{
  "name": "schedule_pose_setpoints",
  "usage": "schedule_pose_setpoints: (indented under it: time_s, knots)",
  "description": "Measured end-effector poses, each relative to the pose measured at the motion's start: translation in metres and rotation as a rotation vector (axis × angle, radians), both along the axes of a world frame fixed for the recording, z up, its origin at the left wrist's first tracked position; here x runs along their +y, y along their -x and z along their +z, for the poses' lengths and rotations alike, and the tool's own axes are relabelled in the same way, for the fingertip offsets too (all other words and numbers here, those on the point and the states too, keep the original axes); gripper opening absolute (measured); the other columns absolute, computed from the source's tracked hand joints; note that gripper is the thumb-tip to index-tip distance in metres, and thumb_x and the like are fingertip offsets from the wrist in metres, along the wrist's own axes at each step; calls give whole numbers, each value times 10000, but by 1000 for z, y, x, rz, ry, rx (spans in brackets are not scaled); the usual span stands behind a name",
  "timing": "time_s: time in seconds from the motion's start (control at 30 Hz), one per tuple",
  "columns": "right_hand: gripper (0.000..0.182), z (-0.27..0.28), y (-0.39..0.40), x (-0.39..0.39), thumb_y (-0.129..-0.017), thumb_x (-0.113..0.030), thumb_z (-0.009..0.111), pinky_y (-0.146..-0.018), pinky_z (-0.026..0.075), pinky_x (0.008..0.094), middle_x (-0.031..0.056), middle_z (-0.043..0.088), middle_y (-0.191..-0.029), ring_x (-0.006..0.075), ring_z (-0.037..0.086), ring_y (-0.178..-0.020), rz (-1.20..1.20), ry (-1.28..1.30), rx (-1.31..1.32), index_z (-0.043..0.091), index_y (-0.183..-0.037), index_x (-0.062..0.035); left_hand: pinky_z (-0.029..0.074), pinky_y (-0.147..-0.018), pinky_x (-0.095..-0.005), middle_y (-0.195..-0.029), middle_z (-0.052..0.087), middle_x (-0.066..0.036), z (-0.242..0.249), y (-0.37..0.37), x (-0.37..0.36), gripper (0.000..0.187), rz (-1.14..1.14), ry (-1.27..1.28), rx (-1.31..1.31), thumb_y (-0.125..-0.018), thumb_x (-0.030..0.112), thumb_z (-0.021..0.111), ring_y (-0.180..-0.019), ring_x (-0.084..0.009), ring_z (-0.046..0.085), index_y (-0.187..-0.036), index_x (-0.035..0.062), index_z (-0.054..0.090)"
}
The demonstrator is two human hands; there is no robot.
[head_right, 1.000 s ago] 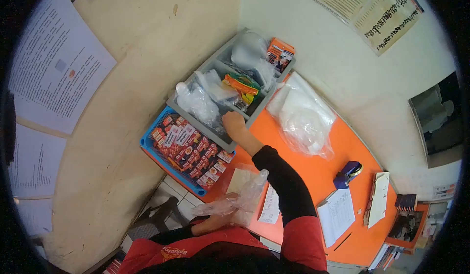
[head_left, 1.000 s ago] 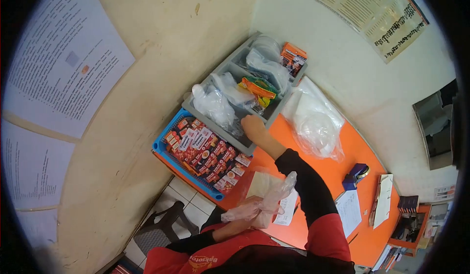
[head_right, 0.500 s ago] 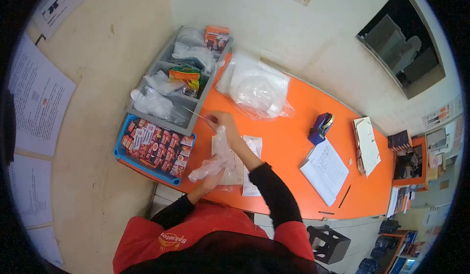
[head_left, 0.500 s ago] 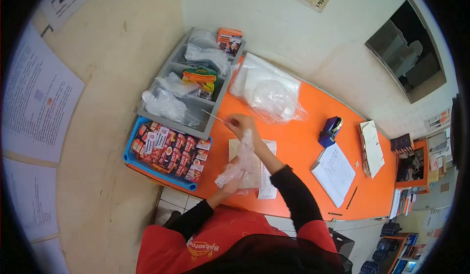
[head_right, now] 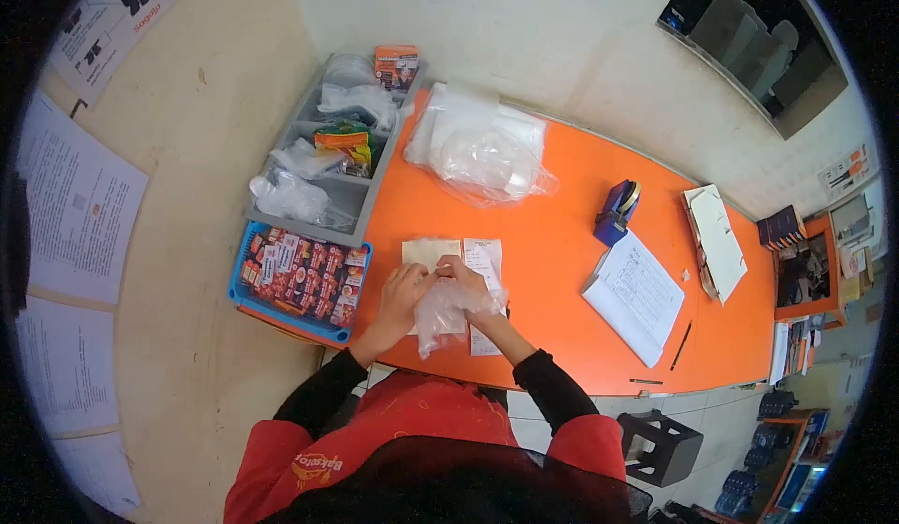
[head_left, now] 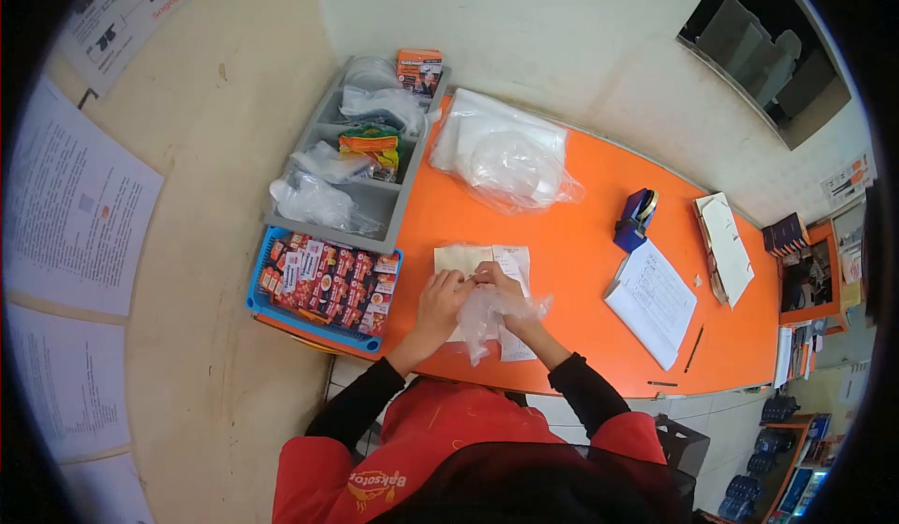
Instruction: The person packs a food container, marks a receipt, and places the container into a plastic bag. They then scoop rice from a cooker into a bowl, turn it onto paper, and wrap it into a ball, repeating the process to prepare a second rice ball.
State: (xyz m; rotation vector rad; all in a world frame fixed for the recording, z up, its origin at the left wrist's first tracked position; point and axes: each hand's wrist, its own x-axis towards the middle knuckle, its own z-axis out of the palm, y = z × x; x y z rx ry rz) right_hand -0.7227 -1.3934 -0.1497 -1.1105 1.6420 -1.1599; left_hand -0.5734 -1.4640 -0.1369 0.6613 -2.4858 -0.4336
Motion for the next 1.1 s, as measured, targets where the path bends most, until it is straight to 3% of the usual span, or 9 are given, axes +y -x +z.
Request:
schedule_pose_setpoints:
  time_s: [0.07,0.17,0.3,0.4,0.5,0.6,0.7,0.8,1.1]
  knots:
    - [324,-16,-2,1,-778,-111,610,-793,467,353,153,605,-995,301,585,-932,-79,16,-39,489,-1076,-69,471,-702,-369,-857,554,-92,-12,4,-4,304,-28,-144,-50,-664,22,610,-836,-284,564,-962,81,611]
    - [320,-36,-2,10,-737,-97,654,-772,459,373,135,589,-973,313,558,-908,-126,260,618,531,-1030,-55,482,-707,-368,-908,590,-106,-18,8,-14,312,-35,-351,8,-665,23,640,-835,-303,586,-973,55,603]
    - [246,-12,-23,17,-698,-108,696,-749,443,372,89,584,-932,279,544,-855,-17,565,642,615,-928,-75,477,-690,-319,-922,578,-84,-30,9,-32,278,67,-874,262,-688,25,660,-842,-223,576,-944,8,555]
    - [223,-14,-29,19,-712,-60,668,-749,446,366,83,583,-934,272,543,-854,101,524,634,636,-932,-80,477,-673,-284,-897,559,-48,-40,5,-34,312,121,-1255,301,-672,-11,670,-829,-158,568,-954,-6,537]
    - [174,-13,-34,21,-762,-20,628,-730,466,330,72,600,-944,237,571,-859,50,509,465,655,-924,-77,488,-666,-276,-882,573,-58,-40,3,-31,302,182,-1441,356,-697,-2,663,-788,-157,586,-974,-1,545]
    - [113,-4,-45,24,-822,-13,595,-711,487,273,60,627,-923,175,605,-830,-121,341,104,656,-916,-34,505,-671,-273,-900,590,-71,-56,-1,-27,267,173,-1496,492,-741,3,637,-781,-164,602,-993,-5,550]
    - [193,-21,-40,8,-869,-12,554,-641,484,223,72,637,-862,112,609,-769,-217,138,-550,628,-1040,-63,520,-687,-279,-939,601,-84,-57,-2,-25,249,144,-1574,563,-773,2,610,-805,-173,612,-1016,-12,554]
    - [221,-17,-36,1,-882,-21,541,-667,515,228,95,635,-837,120,622,-754,-320,92,-790,513,-1099,-53,525,-697,-282,-960,605,-90,-48,0,-24,261,157,-1528,515,-780,0,603,-815,-170,614,-1036,-15,555]
    - [277,-31,-31,-1,-887,-7,520,-666,532,244,139,629,-828,154,631,-738,-272,73,-761,296,-1022,-99,521,-679,-277,-915,615,-87,-51,2,-27,283,151,-1517,480,-767,8,621,-773,-153,613,-1042,-14,559]
